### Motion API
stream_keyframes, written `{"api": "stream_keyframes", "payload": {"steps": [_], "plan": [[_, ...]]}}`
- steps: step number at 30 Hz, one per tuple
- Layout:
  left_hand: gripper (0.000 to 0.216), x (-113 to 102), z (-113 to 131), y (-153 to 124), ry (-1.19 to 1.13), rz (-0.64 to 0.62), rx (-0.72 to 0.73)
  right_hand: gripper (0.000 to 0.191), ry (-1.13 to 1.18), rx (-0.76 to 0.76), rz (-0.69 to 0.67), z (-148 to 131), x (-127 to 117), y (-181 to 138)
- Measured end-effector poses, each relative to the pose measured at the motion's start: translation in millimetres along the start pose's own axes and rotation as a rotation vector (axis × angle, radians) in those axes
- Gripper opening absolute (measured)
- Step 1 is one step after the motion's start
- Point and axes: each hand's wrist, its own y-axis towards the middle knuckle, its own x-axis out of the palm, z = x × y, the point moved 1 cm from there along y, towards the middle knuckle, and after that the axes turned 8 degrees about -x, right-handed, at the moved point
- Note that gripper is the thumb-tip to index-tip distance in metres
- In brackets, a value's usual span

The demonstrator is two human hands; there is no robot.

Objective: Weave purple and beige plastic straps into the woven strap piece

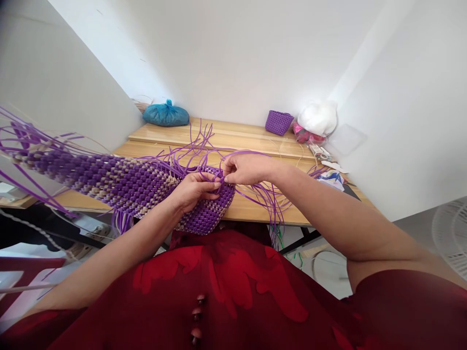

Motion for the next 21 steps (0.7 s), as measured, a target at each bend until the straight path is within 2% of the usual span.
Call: {"api": "stream_keyframes", "payload": {"steps": [6,8,14,19,21], "plan": [[0.031,-1,1,1,0.002,0.002,-0.008,0.006,0.247,0.035,-0.014,11,2,9],[0.032,-2,1,1,-0.001,0.000,-0.005,0.005,0.266,0.026,0.009,11,8,8],[0.037,-3,-3,2,0.036,-0.036,0.010,0.007,0.050,-0.034,0.179,-2,14,-2],[0.035,0,-4,4,0.031,0.005,0.019,0.012,0.017,0.027,0.064,-1,13,-2],[0.033,1,-4,4,0.015,0.028,0.017,0.015,-0.098,0.073,0.108,-2,16,-3]]}}
